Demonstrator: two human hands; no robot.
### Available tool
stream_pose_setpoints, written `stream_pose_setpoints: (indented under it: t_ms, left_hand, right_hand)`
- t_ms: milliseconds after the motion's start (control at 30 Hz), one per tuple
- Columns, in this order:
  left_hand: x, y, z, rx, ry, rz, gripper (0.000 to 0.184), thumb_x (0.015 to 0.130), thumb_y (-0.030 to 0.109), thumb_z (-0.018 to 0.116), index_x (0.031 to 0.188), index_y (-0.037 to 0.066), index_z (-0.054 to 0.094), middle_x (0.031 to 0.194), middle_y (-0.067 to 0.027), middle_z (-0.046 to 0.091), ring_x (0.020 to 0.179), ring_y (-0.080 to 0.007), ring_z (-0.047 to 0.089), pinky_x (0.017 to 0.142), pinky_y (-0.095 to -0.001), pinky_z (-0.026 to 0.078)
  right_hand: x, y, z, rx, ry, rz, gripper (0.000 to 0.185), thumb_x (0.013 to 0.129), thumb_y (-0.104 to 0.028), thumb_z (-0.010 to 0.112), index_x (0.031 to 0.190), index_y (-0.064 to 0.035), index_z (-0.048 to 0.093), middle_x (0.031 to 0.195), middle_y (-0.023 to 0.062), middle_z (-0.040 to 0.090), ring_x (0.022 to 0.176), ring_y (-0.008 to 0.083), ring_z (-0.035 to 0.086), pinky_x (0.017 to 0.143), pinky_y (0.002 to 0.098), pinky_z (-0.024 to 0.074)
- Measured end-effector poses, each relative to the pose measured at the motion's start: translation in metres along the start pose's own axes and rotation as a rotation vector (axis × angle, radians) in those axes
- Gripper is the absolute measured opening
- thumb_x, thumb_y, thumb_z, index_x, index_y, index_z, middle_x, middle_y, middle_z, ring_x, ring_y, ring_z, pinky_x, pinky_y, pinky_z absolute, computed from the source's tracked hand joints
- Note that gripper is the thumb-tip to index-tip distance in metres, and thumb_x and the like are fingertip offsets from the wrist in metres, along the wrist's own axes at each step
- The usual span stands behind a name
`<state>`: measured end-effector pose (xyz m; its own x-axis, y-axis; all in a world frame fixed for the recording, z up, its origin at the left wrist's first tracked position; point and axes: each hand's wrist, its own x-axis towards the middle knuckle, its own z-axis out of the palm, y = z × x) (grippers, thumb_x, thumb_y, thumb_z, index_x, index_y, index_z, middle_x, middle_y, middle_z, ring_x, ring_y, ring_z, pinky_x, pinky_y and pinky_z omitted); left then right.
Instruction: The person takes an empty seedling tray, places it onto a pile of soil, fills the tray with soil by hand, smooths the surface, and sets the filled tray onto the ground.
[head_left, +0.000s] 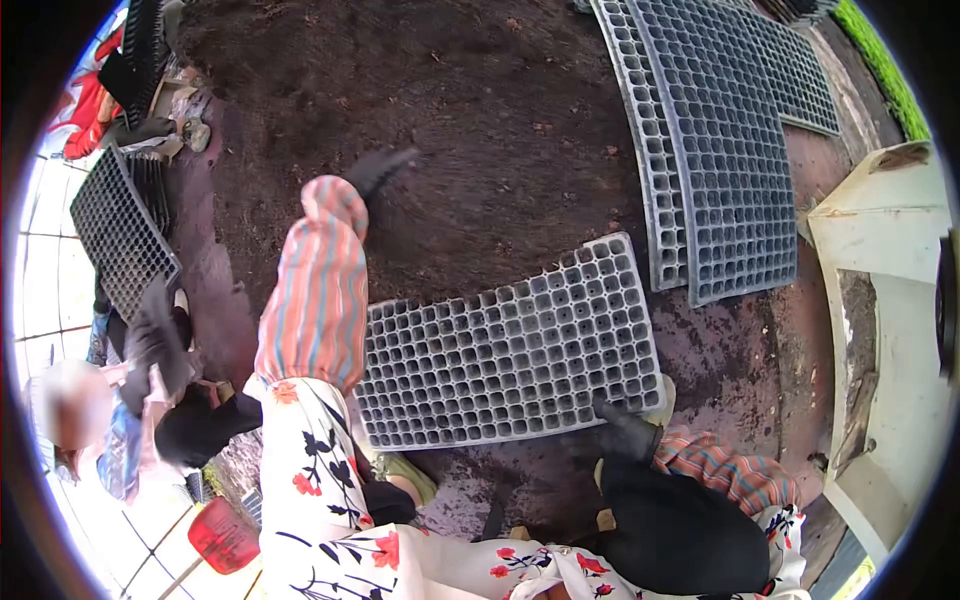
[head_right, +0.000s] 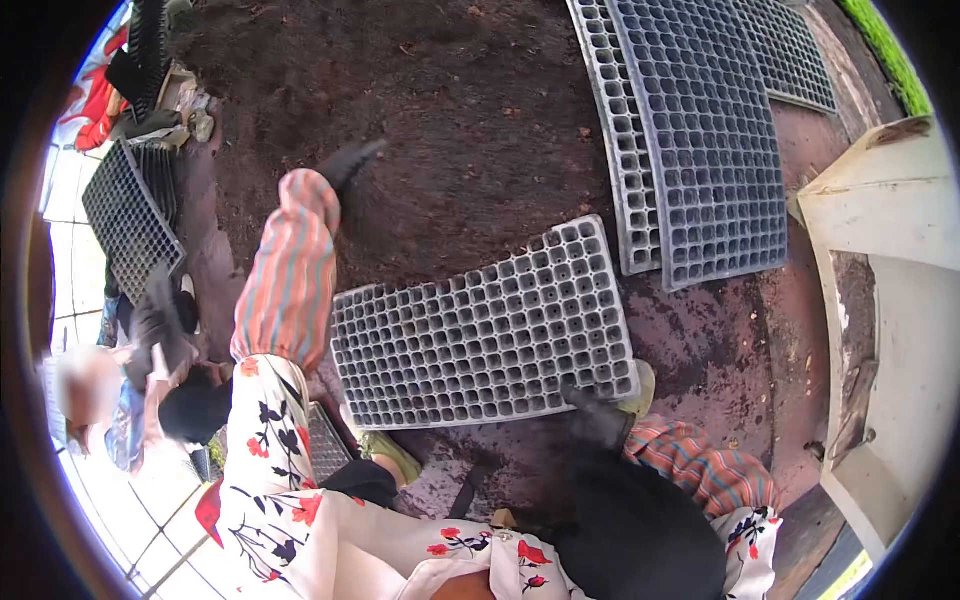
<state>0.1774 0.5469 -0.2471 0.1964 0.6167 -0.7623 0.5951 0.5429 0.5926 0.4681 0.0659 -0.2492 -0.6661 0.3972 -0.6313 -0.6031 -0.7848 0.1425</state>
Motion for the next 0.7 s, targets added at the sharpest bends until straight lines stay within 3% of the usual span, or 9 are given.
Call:
stream_pose_setpoints:
  t_ms: [67, 100, 133, 200, 333, 400, 433, 500, 700]
  left_hand:
    - [0.03, -0.044, -0.015, 0.586, -0.311, 1.04, 0.039, 0.087, 0.018, 0.051, 0.121, 0.0, 0.051, 0.113, -0.0141, 0.058, 0.101, -0.0275, 0.057, 0.089, -0.0356, 0.042]
    - [-0.025, -0.009, 0.013, 0.682, -0.214, 0.509, 0.038, 0.084, 0.014, 0.051, 0.121, 0.003, 0.052, 0.114, -0.0158, 0.057, 0.102, -0.0261, 0.056, 0.088, -0.0339, 0.042]
    - [-0.013, -0.021, 0.01, 0.68, -0.208, 0.508, 0.038, 0.084, 0.014, 0.051, 0.121, 0.003, 0.052, 0.114, -0.0158, 0.057, 0.102, -0.0261, 0.056, 0.088, -0.0339, 0.042]
    - [0.015, -0.055, 0.015, 0.753, -0.444, 1.422, 0.037, 0.085, 0.011, 0.049, 0.121, 0.006, 0.053, 0.114, -0.0151, 0.058, 0.102, -0.0267, 0.056, 0.088, -0.0334, 0.042]
    - [-0.023, -0.083, 0.086, 0.464, -0.527, 1.057, 0.039, 0.08, 0.015, 0.057, 0.118, 0.008, 0.055, 0.111, -0.0171, 0.058, 0.098, -0.0301, 0.058, 0.085, -0.0364, 0.044]
    - [-0.098, -0.056, 0.125, 0.311, -0.326, 0.701, 0.05, 0.071, 0.028, 0.068, 0.114, 0.006, 0.057, 0.106, -0.0195, 0.058, 0.095, -0.032, 0.058, 0.083, -0.0366, 0.045]
    - [-0.122, -0.048, 0.138, 0.319, -0.329, 0.7, 0.05, 0.071, 0.028, 0.068, 0.114, 0.006, 0.057, 0.106, -0.0195, 0.058, 0.095, -0.032, 0.058, 0.083, -0.0366, 0.045]
    - [-0.158, -0.043, 0.16, 0.899, -0.084, 0.763, 0.066, 0.07, 0.04, 0.068, 0.125, 0.009, 0.047, 0.114, -0.0194, 0.052, 0.109, -0.0383, 0.046, 0.096, -0.0466, 0.036]
    - [-0.211, -0.079, 0.228, 1.081, 0.153, 0.872, 0.072, 0.066, 0.046, 0.069, 0.13, 0.023, 0.043, 0.127, -0.0205, 0.041, 0.117, -0.0443, 0.036, 0.095, -0.0521, 0.034]
  right_hand:
    - [0.0, -0.002, 0.014, -0.031, -0.012, -0.059, 0.057, 0.092, -0.034, 0.049, 0.137, -0.0084, 0.025, 0.135, 0.0167, 0.037, 0.119, 0.0386, 0.042, 0.094, 0.055, 0.04]
    - [0.001, -0.003, 0.016, -0.04, 0.006, -0.081, 0.058, 0.091, -0.035, 0.049, 0.137, -0.009, 0.025, 0.135, 0.0167, 0.037, 0.119, 0.0386, 0.043, 0.094, 0.0545, 0.0404]
    - [0.0, -0.002, 0.016, -0.046, 0.029, -0.101, 0.058, 0.091, -0.035, 0.049, 0.137, -0.0096, 0.025, 0.135, 0.0167, 0.037, 0.118, 0.0386, 0.043, 0.094, 0.054, 0.0407]
    - [0.004, 0.005, -0.003, 0.03, 0.039, -0.014, 0.058, 0.09, -0.037, 0.05, 0.136, -0.01, 0.027, 0.134, 0.0168, 0.039, 0.115, 0.0386, 0.046, 0.091, 0.0521, 0.0446]
    - [0.012, 0.008, -0.004, 0.037, 0.082, -0.047, 0.058, 0.089, -0.04, 0.051, 0.135, -0.01, 0.03, 0.129, 0.0168, 0.045, 0.106, 0.0382, 0.053, 0.082, 0.0482, 0.0509]
    - [0.02, 0.016, -0.015, -0.043, 0.103, -0.137, 0.059, 0.086, -0.048, 0.052, 0.133, -0.0138, 0.036, 0.121, 0.0146, 0.052, 0.101, 0.0319, 0.057, 0.084, 0.046, 0.0474]
    - [0.016, 0.014, -0.005, -0.059, 0.139, -0.141, 0.06, 0.086, -0.048, 0.053, 0.132, -0.0135, 0.036, 0.123, 0.0113, 0.052, 0.101, 0.0323, 0.057, 0.082, 0.0431, 0.0487]
    - [0.018, 0.015, -0.008, -0.058, 0.133, -0.142, 0.06, 0.086, -0.048, 0.053, 0.132, -0.0135, 0.036, 0.124, 0.0109, 0.051, 0.101, 0.0322, 0.057, 0.082, 0.0431, 0.0487]
    - [0.022, 0.017, -0.014, -0.084, 0.1, -0.202, 0.053, 0.088, -0.043, 0.052, 0.131, -0.016, 0.038, 0.124, 0.0081, 0.051, 0.101, 0.0316, 0.057, 0.08, 0.044, 0.0493]
